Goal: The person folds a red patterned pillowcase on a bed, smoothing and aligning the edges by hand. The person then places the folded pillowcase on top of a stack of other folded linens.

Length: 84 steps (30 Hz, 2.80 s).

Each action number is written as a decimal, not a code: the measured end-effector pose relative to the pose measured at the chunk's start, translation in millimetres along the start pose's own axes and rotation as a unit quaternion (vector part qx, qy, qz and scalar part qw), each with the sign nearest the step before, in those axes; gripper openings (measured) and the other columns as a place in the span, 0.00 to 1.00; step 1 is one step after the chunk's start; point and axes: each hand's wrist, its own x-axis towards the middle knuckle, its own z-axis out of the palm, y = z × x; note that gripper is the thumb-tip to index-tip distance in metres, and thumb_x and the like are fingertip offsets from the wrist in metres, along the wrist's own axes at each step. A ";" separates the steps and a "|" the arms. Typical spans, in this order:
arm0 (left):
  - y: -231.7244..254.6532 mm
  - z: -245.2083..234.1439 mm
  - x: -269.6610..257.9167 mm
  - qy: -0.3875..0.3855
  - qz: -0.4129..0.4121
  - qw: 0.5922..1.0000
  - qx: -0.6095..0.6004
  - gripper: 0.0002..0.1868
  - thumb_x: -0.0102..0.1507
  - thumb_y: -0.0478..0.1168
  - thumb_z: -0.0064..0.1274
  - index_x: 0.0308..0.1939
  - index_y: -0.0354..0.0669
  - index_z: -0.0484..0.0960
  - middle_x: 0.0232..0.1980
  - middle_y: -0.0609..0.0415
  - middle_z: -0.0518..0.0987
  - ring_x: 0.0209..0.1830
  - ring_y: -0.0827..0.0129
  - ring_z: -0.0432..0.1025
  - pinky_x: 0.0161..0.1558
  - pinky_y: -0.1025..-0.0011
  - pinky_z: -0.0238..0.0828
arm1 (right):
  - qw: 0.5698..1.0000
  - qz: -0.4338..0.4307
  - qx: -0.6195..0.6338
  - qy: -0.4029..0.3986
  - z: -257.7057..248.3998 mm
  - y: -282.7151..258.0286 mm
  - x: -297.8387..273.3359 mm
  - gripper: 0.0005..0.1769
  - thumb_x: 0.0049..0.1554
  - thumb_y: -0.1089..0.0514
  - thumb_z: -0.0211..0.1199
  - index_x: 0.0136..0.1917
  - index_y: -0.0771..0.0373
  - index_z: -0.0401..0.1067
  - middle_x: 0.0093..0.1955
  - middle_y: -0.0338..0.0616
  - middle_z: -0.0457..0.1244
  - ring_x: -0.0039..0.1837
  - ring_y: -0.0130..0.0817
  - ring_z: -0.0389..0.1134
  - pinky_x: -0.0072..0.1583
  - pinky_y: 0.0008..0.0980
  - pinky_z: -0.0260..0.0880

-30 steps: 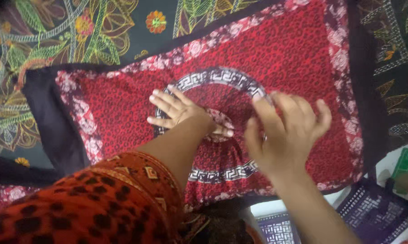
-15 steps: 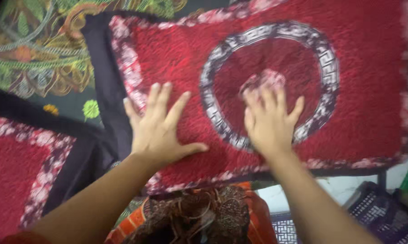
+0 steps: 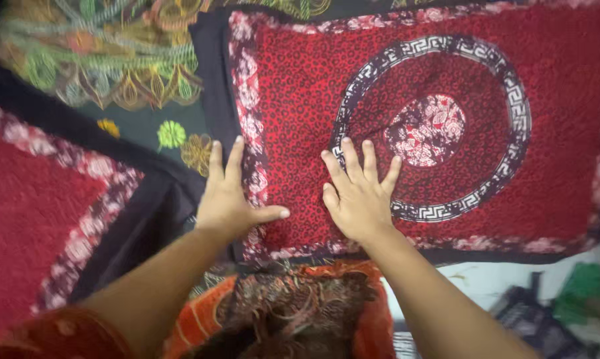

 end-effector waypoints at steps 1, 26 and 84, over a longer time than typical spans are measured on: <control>-4.6 -3.3 -3.5 -0.019 -0.008 1.000 -0.008 0.87 0.26 0.67 0.75 0.80 0.57 0.37 0.84 0.36 0.34 0.82 0.45 0.40 0.75 0.52 0.51 | 1.000 -0.003 0.003 -0.020 -6.0 -1.8 -2.4 0.33 0.58 0.44 0.57 0.75 0.48 0.65 0.80 0.53 0.50 0.80 0.63 0.44 0.70 0.80 0.25; -11.6 -9.0 19.1 -0.296 -0.128 0.898 0.300 0.97 0.31 0.76 0.76 0.80 0.50 0.16 0.84 0.44 0.18 0.83 0.51 0.14 0.63 0.15 0.30 | 0.981 -0.048 0.055 -0.180 -30.7 -72.9 116.0 0.25 0.58 0.41 0.59 0.68 0.41 0.74 0.80 0.45 0.53 0.82 0.55 0.47 0.72 0.76 0.36; -109.6 20.2 -16.0 0.072 -0.128 0.917 -0.371 0.30 0.62 0.55 0.59 0.56 0.33 0.80 0.52 0.44 0.84 0.52 0.65 0.78 0.55 0.68 0.72 | 0.982 -0.184 0.005 -0.041 -17.8 -115.8 75.3 0.29 0.60 0.42 0.61 0.72 0.48 0.68 0.78 0.54 0.52 0.80 0.59 0.46 0.72 0.80 0.29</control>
